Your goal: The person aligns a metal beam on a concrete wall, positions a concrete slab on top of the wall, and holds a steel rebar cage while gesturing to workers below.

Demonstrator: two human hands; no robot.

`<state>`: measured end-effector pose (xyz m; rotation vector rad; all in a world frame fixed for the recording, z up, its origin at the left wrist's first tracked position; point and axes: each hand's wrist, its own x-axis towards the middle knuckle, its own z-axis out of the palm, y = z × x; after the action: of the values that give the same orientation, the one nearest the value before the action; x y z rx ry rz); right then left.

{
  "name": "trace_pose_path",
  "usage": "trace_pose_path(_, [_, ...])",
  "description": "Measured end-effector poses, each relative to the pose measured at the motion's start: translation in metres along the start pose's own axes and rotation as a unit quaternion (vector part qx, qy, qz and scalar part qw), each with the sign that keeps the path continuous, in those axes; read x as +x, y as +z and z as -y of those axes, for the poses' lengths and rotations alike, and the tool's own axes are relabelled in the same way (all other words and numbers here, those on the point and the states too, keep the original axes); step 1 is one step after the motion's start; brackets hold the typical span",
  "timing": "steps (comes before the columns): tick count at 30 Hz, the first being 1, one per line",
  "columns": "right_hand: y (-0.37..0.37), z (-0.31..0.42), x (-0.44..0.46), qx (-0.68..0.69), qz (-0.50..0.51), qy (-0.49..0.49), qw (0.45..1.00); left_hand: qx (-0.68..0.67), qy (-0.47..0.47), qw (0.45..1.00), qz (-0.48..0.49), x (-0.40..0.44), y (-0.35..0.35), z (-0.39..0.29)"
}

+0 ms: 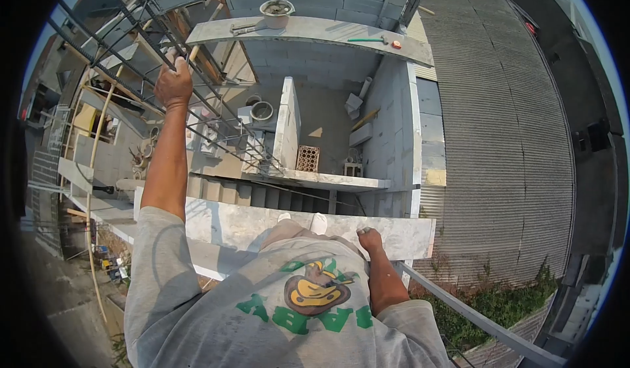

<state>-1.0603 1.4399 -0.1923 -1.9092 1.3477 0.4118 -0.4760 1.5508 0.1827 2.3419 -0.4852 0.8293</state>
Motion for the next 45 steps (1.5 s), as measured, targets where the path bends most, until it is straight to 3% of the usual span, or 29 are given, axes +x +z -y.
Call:
trace_pose_path(8, [-0.020,0.018,-0.016,0.032,0.038,0.054,0.997,-0.016,0.003,1.000,0.002,-0.002,-0.004,-0.008])
trace_pose_path(10, [0.021,-0.032,0.021,0.064,0.026,0.022,0.997,-0.009,0.005,1.000,-0.002,0.000,-0.001,-0.001])
trace_pose_path(15, [0.049,-0.070,0.056,0.082,0.042,-0.036,0.995,-0.009,-0.002,1.000,-0.001,0.000,-0.002,-0.005])
trace_pose_path(18, [0.034,-0.052,0.042,0.070,0.048,-0.048,0.995,-0.016,-0.001,1.000,-0.006,-0.002,-0.001,-0.004])
trace_pose_path(20, [0.015,-0.022,0.028,0.085,0.040,0.023,0.995,-0.015,0.006,0.999,-0.043,-0.003,0.008,0.004])
trace_pose_path(21, [0.006,-0.013,0.020,0.065,0.055,-0.011,0.996,-0.007,0.002,0.999,-0.033,-0.003,0.006,0.003])
trace_pose_path(22, [-0.024,0.033,-0.010,0.169,0.088,0.105,0.976,-0.001,-0.003,1.000,-0.022,-0.003,0.004,0.001])
trace_pose_path(25, [-0.028,0.037,-0.009,0.180,0.090,0.111,0.973,-0.052,0.008,0.998,-0.027,-0.004,-0.002,-0.007])
trace_pose_path(28, [-0.037,0.042,-0.011,0.203,0.087,0.113,0.969,-0.011,-0.013,0.999,0.040,-0.002,-0.007,-0.011])
trace_pose_path(29, [-0.040,0.043,-0.011,0.207,0.087,0.110,0.968,-0.050,0.010,0.999,-0.018,-0.003,-0.001,-0.008])
trace_pose_path(32, [-0.043,0.049,-0.010,0.209,0.075,0.117,0.968,-0.066,0.035,0.997,-0.030,-0.004,-0.005,-0.011])
trace_pose_path(45, [-0.031,0.119,-0.003,0.160,0.062,0.062,0.983,-0.026,0.054,0.998,-0.018,-0.005,-0.007,-0.004])
